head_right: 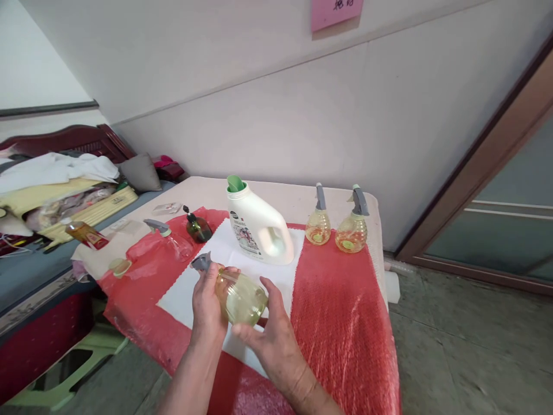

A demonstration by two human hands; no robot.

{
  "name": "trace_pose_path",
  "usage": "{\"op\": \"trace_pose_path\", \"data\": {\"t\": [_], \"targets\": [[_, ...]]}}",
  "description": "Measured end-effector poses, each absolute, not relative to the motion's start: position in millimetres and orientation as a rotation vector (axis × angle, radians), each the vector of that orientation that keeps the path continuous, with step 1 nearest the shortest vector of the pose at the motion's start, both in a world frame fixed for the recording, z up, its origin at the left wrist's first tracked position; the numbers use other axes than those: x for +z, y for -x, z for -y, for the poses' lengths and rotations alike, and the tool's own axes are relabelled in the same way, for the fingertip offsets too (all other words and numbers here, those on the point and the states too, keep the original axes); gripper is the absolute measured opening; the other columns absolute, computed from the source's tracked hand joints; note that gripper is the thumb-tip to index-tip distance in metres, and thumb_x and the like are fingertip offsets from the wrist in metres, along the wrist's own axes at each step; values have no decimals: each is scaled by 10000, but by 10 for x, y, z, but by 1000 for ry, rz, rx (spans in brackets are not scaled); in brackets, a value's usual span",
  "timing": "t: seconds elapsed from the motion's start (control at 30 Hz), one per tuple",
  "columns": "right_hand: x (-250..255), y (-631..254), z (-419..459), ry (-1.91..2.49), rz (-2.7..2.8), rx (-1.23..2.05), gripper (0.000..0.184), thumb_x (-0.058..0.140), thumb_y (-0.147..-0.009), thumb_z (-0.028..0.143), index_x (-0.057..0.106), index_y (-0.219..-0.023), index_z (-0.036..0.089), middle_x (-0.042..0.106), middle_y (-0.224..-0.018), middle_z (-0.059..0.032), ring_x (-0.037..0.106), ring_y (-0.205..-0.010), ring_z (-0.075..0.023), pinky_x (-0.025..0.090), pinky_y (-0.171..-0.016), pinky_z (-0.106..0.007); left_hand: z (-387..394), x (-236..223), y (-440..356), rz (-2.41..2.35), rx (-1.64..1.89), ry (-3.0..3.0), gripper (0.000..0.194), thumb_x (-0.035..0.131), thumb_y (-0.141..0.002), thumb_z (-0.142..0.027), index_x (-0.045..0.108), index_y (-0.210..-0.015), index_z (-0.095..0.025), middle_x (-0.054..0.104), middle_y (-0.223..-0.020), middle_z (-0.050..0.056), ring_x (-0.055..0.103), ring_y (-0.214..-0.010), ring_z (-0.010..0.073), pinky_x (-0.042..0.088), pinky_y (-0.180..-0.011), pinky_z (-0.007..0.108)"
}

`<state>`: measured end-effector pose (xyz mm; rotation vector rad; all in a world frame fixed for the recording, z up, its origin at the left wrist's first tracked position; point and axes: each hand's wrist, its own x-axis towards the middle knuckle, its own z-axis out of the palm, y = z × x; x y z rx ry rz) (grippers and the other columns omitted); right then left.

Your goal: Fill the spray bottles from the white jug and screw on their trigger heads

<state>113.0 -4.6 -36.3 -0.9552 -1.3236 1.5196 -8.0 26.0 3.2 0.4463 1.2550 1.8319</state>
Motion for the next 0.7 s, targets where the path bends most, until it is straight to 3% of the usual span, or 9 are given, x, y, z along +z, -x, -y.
{"op": "trace_pose_path", "data": {"t": [0.07,0.13,0.27,0.33,0.47,0.63,0.7], "targets": [[-415,-1099,62,1026,1496,1259,801,714,-708,320,313,-1399,264,382,-1433,-110,439,-1287,-286,400,-1069,-457,-261,43,114,-1266,1843,-423,364,686,-770,-505,545,-835,-176,693,-742,57,644,-654,178,489,-635,297],[-448,-1083,68,1083,1559,1127,771,707,-693,279,351,-1376,246,386,-1428,-118,398,-1325,-298,342,-1116,-481,-249,57,137,-1262,1804,-458,367,680,-779,-507,576,-848,-162,707,-790,78,650,-686,179,490,-655,295],[-400,-1100,65,902,1321,1561,752,718,-739,453,336,-1346,226,537,-1276,-124,564,-1139,-278,485,-962,-434,-211,90,167,-1150,1684,-525,329,700,-784,-457,629,-872,-148,720,-866,108,666,-779,204,495,-703,306],[-356,-1109,72,828,1171,1711,738,735,-725,497,365,-1305,228,579,-1222,-109,588,-1097,-268,502,-924,-402,-202,102,177,-1115,1664,-513,306,707,-779,-438,631,-855,-152,717,-827,98,660,-740,199,493,-684,305],[-315,-1111,99,834,1124,1680,754,778,-695,473,372,-1291,254,562,-1254,-95,580,-1117,-253,496,-932,-370,-208,129,196,-1060,1659,-493,291,710,-770,-425,625,-851,-158,710,-800,85,654,-718,186,486,-689,294],[-256,-1169,109,860,1280,1650,701,727,-756,479,364,-1318,269,532,-1298,-88,563,-1135,-243,507,-916,-348,-211,176,243,-971,1623,-445,409,650,-792,-534,598,-1028,-205,722,-816,79,684,-814,239,492,-716,335],[-251,-1193,112,863,1321,1670,673,697,-787,484,359,-1327,271,530,-1305,-85,553,-1153,-242,504,-933,-350,-214,176,255,-993,1617,-469,426,655,-783,-554,602,-1005,-194,728,-830,96,688,-847,254,490,-732,343]]}}
